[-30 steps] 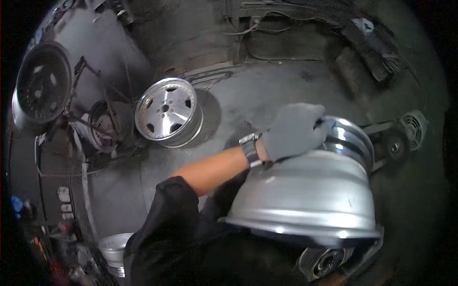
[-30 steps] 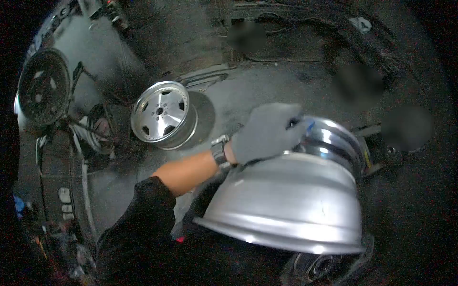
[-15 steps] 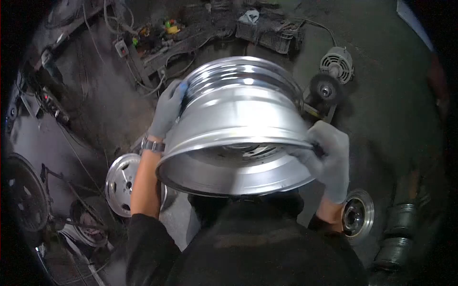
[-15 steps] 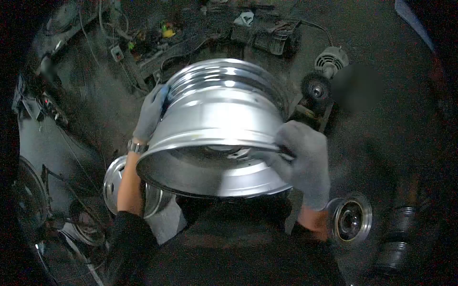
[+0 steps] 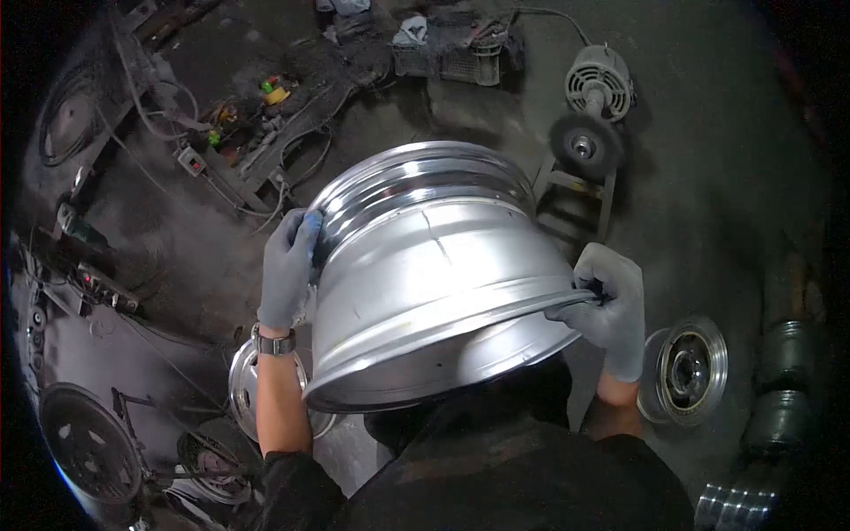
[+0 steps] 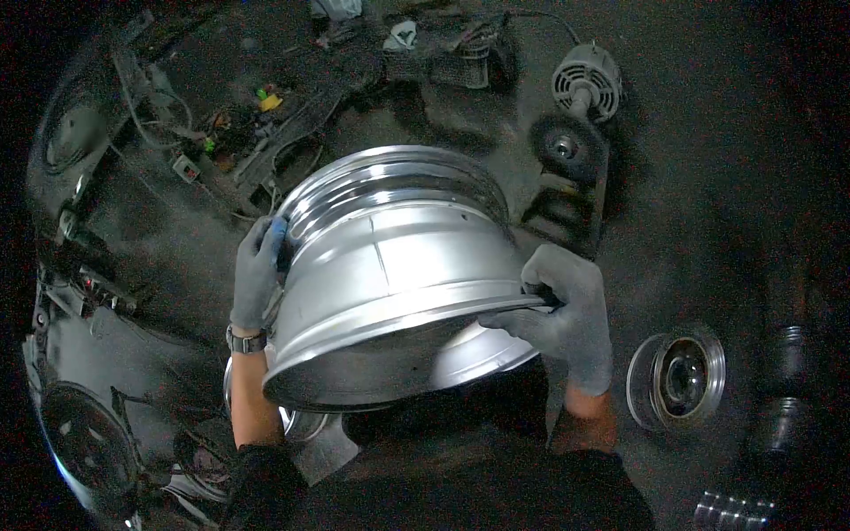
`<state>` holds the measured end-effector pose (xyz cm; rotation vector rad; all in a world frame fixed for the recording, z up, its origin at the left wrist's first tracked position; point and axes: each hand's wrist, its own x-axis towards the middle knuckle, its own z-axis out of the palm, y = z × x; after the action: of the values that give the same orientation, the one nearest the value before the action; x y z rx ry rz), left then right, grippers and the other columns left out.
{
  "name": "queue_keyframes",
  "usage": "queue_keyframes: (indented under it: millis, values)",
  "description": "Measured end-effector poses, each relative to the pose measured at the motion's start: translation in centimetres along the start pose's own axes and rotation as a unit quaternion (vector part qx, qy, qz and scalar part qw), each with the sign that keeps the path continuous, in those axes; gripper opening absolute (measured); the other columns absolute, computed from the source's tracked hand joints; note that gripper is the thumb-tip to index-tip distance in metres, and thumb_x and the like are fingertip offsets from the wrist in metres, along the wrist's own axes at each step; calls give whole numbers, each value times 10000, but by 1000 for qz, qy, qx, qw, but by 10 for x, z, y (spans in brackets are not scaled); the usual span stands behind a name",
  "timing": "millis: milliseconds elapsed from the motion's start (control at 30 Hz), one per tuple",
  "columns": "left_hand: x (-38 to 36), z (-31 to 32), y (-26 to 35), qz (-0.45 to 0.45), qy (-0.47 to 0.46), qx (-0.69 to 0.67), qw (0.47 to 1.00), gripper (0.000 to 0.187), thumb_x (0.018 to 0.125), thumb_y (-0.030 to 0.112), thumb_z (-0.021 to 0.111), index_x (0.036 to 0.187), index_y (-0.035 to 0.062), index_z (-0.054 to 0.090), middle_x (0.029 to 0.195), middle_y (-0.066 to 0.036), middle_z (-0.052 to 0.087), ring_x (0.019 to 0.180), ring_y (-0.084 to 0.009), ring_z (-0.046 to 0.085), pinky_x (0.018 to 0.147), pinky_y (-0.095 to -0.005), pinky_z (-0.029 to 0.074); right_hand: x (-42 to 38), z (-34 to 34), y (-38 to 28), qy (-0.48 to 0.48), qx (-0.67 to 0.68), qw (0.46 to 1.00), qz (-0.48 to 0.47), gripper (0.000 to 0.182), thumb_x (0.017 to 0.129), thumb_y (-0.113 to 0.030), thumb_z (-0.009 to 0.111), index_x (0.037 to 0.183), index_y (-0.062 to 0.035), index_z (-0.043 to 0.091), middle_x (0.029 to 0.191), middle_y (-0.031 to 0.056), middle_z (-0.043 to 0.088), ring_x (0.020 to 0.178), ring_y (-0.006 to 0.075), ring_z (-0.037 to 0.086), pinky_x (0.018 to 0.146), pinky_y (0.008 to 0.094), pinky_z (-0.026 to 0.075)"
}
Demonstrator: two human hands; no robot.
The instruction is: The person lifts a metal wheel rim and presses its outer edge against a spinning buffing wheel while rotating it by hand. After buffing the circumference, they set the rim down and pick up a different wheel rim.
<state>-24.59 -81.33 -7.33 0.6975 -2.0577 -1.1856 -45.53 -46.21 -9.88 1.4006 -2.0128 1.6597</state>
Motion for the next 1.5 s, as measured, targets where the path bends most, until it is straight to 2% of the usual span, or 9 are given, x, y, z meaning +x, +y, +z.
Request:
queue_keyframes:
  millis: [333,433,633,867,1133,1233,1333,1433,1500]
  values:
    - [47,16,-91,-80,40,-101,991,265,1113,230,538,1022,21,672,870,47,550,797,-63,429,720,-238,387,41,37,41,-51,-70,996,13,422,631,-125,850,721,-62,443,660,66,401,561,194,421,533,349,313]
    - [82,38,-94,-80,54,-20,995,282,1110,238,542,983,6,639,846,34,534,783,-74,428,703,-255,381,61,42,78,-78,-163,983,41,428,699,-199,903,759,-79,497,683,101,455,585,278,509,541,362,398]
    - [164,76,-84,-46,34,12,998,299,1092,255,572,985,-15,643,800,8,529,779,-77,440,693,-258,388,87,47,134,-3,-166,973,161,423,758,-142,832,709,-49,422,669,92,363,578,209,389,534,329,344]
    - [265,96,-97,72,-28,8,997,320,1099,282,553,990,0,657,789,10,525,797,-78,460,742,-276,432,125,68,148,71,-185,969,151,386,775,-130,817,720,-34,447,679,92,347,602,149,352,543,324,329]
    - [329,101,-137,188,-67,-50,979,306,1108,260,535,926,25,606,804,36,491,777,-82,415,718,-277,401,142,93,129,116,-248,958,81,324,704,-108,822,768,-44,510,693,130,499,599,262,520,562,352,395]
    - [332,98,-139,223,-78,-53,970,330,1111,269,534,902,22,598,806,36,491,781,-77,414,715,-277,391,149,94,113,120,-226,963,79,388,690,-140,879,751,-49,507,683,104,490,604,262,512,571,357,396]
    - [343,98,-117,77,-113,-120,983,354,1112,274,532,894,5,604,819,32,508,783,-85,421,722,-286,393,147,84,119,102,-207,970,82,396,761,-204,896,769,-41,536,689,61,488,611,200,511,571,348,390]
    - [339,108,-78,117,-133,-62,982,381,1098,287,559,927,-46,630,824,4,568,789,-93,449,719,-296,412,139,74,115,80,66,968,226,524,888,-436,818,785,-22,514,785,17,483,726,118,449,649,295,347]
    - [347,122,-60,131,-138,-5,982,381,1093,292,568,942,-50,637,811,-13,573,785,-94,459,715,-302,420,139,70,139,81,67,976,192,368,898,-319,811,829,-34,588,780,18,537,729,120,517,648,286,398]
